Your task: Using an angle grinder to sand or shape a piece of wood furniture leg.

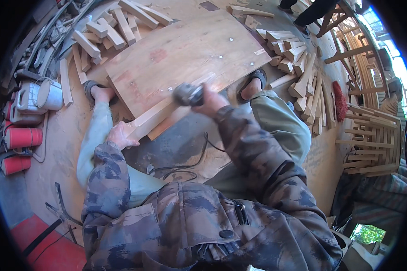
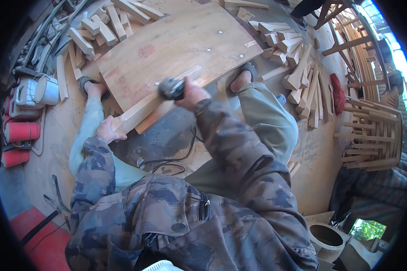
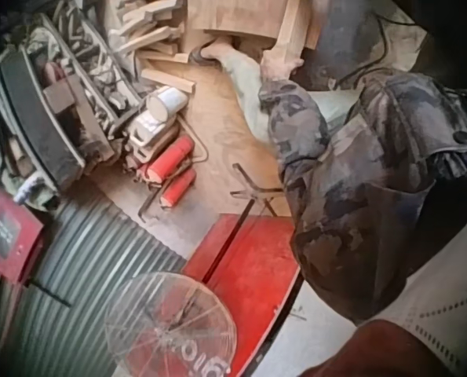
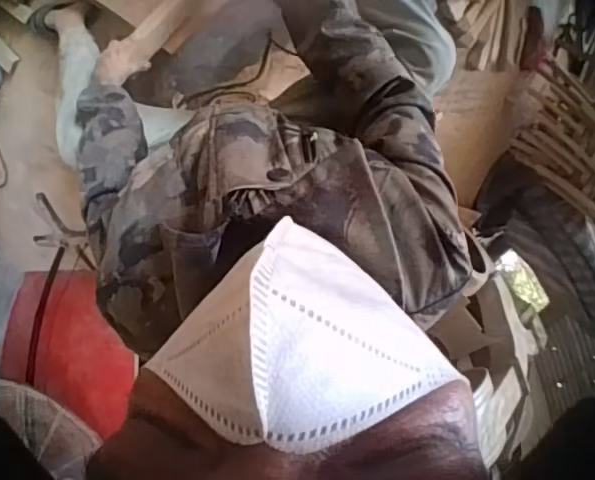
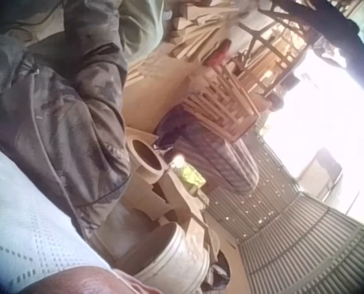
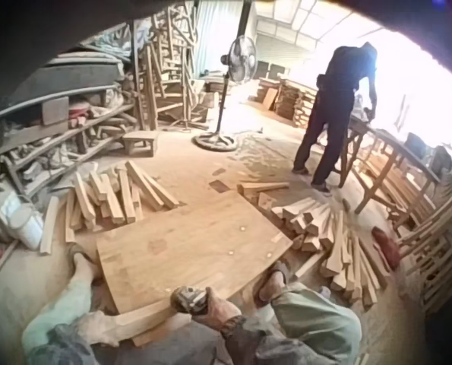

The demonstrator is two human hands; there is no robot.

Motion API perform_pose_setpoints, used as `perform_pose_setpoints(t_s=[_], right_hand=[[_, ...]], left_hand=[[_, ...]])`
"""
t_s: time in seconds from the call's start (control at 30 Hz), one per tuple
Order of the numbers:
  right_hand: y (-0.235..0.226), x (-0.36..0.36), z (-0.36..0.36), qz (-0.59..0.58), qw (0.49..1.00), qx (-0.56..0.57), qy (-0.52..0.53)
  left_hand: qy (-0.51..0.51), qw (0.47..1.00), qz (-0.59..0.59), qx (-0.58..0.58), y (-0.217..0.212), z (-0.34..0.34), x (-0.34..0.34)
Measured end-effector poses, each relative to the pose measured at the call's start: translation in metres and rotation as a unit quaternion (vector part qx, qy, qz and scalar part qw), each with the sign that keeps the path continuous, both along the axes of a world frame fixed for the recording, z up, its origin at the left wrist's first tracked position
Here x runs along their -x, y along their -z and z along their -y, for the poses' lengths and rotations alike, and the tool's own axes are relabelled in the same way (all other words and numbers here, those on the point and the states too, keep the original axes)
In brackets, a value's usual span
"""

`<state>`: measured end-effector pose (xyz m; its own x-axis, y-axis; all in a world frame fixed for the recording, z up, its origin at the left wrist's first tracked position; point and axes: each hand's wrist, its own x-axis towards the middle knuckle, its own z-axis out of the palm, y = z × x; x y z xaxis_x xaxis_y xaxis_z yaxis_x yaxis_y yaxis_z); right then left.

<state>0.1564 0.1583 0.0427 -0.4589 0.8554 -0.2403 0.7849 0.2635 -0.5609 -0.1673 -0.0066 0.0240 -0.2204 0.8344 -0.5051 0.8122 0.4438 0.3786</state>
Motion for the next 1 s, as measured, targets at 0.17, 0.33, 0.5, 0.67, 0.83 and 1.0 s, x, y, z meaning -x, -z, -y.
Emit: perform_pose_setpoints(t_s=[0.17,0.33,0.5,0.67,0.83,1.0], right_hand=[[-0.010,-0.057,-0.070,0.086,0.985,0.024,0.147],[-0.009,-0.028,-0.040,0.028,0.994,0.013,0.109],[0.004,0.039,0.036,-0.032,0.999,-0.012,-0.015],[-0.026,0.081,0.081,-0.001,0.994,0.069,-0.088],[-0.017,0.054,0.054,0.013,0.996,0.046,-0.073],[-0.012,0.017,0.018,0.027,0.999,0.026,-0.016]], left_hand=[[0.005,1.000,0.006,0.002,0.003,0.001,0.004],[0.014,0.999,0.003,-0.041,0.011,0.006,0.006],[0.026,0.999,-0.019,-0.036,0.017,0.000,0.004],[0.009,1.000,0.002,-0.026,0.012,0.002,0.004],[0.017,0.999,-0.021,-0.033,0.013,-0.001,-0.002],[0.011,1.000,-0.012,-0.010,0.010,0.003,0.003]])
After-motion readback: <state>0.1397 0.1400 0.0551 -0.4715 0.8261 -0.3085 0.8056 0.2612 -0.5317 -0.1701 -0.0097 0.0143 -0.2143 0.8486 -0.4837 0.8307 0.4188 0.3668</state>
